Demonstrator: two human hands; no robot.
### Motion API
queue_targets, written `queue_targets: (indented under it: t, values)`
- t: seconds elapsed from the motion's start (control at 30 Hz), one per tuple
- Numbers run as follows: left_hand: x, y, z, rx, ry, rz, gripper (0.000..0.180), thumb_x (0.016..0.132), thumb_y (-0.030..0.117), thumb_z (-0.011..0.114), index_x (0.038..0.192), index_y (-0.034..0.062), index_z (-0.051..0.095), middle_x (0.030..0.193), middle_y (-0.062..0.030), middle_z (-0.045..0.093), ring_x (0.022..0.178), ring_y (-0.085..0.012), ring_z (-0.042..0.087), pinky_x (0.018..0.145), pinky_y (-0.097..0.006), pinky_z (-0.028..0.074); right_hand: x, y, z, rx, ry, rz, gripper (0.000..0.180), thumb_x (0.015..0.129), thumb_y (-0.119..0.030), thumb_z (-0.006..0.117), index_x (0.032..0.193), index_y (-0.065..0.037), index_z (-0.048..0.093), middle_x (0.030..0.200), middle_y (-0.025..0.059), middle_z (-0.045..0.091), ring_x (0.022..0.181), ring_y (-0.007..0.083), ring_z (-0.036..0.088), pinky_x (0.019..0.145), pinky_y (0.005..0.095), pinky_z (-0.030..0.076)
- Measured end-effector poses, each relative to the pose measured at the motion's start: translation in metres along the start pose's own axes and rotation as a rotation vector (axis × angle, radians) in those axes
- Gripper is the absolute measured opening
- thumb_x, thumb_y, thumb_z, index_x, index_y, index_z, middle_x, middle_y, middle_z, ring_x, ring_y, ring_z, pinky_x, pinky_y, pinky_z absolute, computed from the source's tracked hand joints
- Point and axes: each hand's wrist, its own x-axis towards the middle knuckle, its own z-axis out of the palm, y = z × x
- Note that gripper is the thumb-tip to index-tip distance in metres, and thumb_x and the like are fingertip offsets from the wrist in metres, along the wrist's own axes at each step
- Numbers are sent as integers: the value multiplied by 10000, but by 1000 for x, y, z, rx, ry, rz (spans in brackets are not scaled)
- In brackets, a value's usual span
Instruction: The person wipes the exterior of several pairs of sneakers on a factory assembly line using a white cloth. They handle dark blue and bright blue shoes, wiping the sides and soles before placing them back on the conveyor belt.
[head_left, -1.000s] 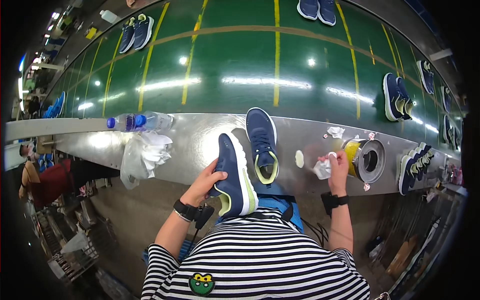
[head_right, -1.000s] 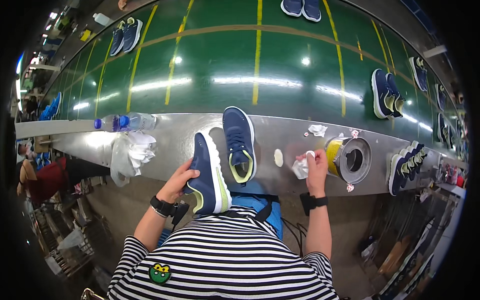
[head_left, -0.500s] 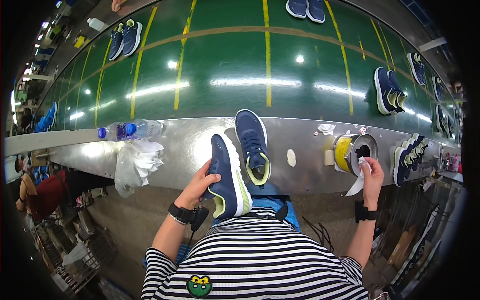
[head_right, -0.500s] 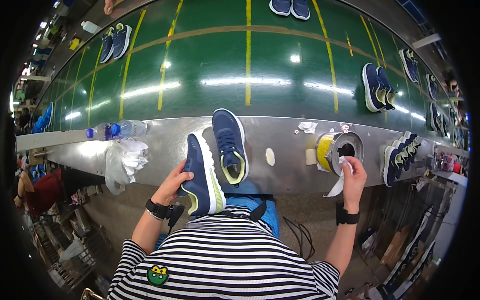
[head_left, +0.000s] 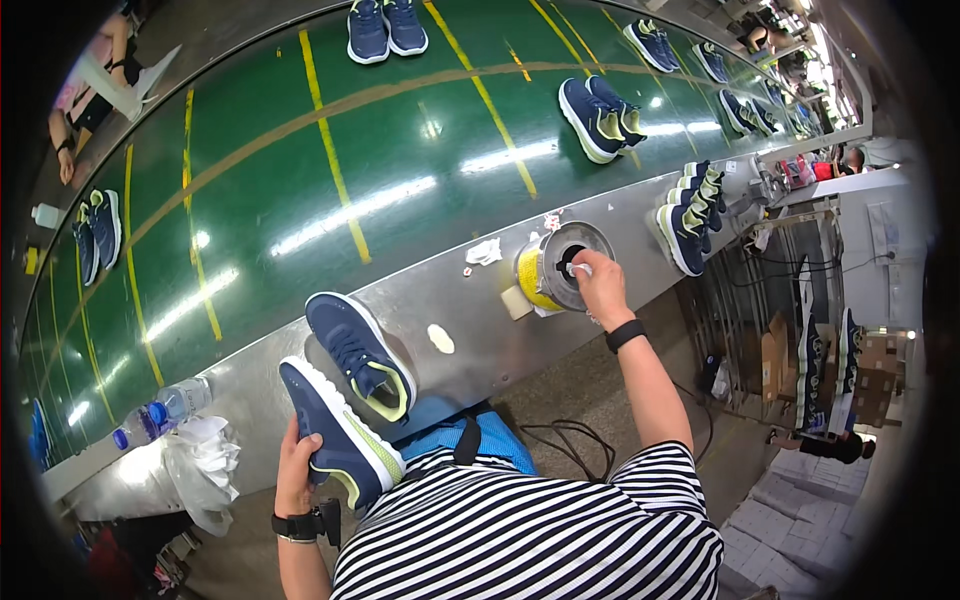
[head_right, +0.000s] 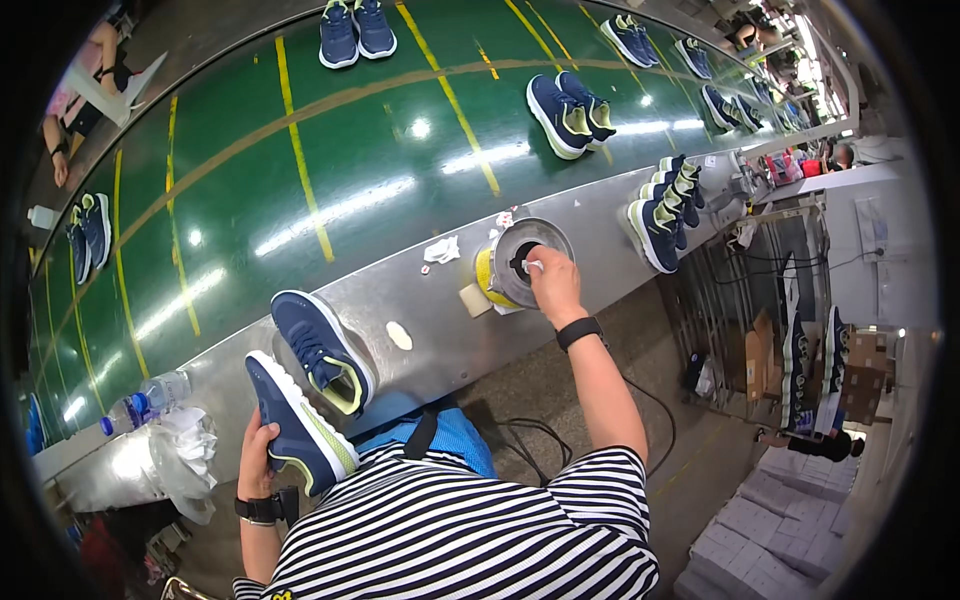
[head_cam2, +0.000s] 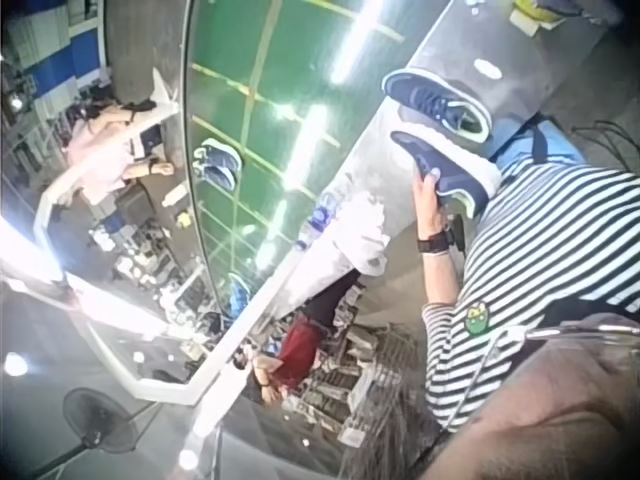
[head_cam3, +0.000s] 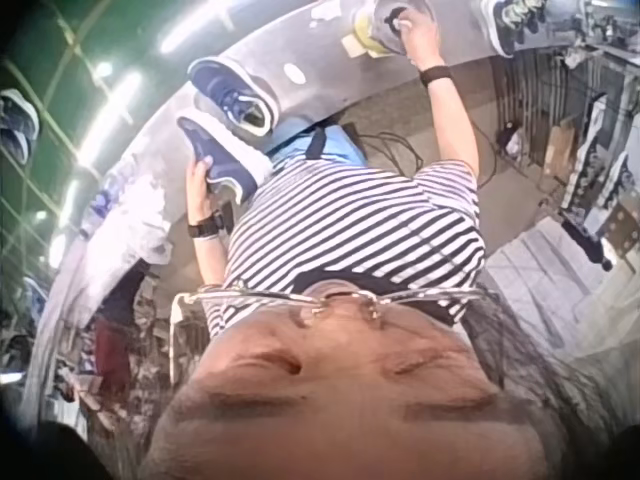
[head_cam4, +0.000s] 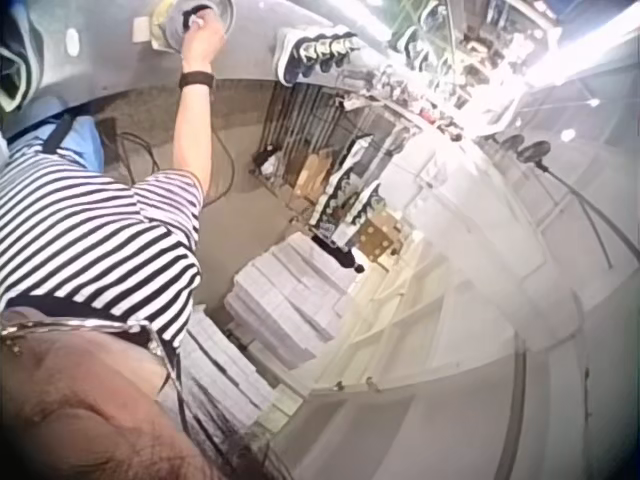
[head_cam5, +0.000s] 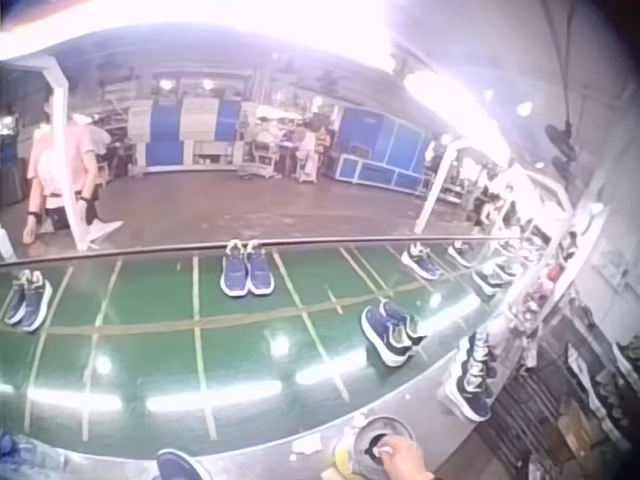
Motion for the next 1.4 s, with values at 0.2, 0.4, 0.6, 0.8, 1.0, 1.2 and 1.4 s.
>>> queue_targets:
  t: [0.2,0.4,0.6,0.8,1.0,1.2,1.4]
  values:
    - [-1,-1,0,-5,5,-3,594,782,87,522,1348,-24,380,1168,-113,562,987,-174,592,832,-265,491,8,1,8,-209,-47,10,98,753,-74,643,849,-95,637,822,115,647,858,304,619,745,423,494]
    - [-5,-7,-3,-37,55,-36,653,803,100,535,1406,-11,309,1168,-109,561,953,-159,591,805,-259,488,22,12,17,-115,-64,-52,121,760,-80,598,870,-75,648,850,156,649,862,356,609,750,440,483]
    - [-10,4,-22,41,102,-74,830,834,78,520,1508,125,38,1284,-121,488,1034,-152,543,873,-260,451,-3,28,-2,-72,56,-145,168,787,-24,614,955,-37,605,928,134,628,894,329,596,790,393,463]
    - [-10,7,-59,74,-17,-47,828,834,96,500,1510,140,26,1409,-126,364,1145,-178,478,940,-262,406,-64,-102,-32,386,81,12,134,839,-32,607,970,-4,613,889,75,622,831,161,590,751,297,467]
    - [2,19,-105,262,-138,-115,809,825,103,482,1510,141,53,1451,-130,305,1208,-194,428,988,-265,361,-171,-270,43,900,-592,70,161,840,-22,612,1000,-11,634,926,41,641,857,104,589,773,240,464]
    - [9,16,-149,274,-224,-139,789,787,81,546,1478,124,167,1281,-197,470,1061,-197,529,912,-286,432,-194,-346,186,1011,-478,114,152,855,-76,627,985,2,631,878,30,632,791,94,562,703,243,453]
    - [24,20,-162,356,-233,-242,814,811,140,646,1455,68,153,1108,-201,570,935,-185,592,836,-280,473,-198,-370,202,848,-466,-14,134,811,-72,668,927,-12,638,832,79,609,755,171,590,683,286,458]
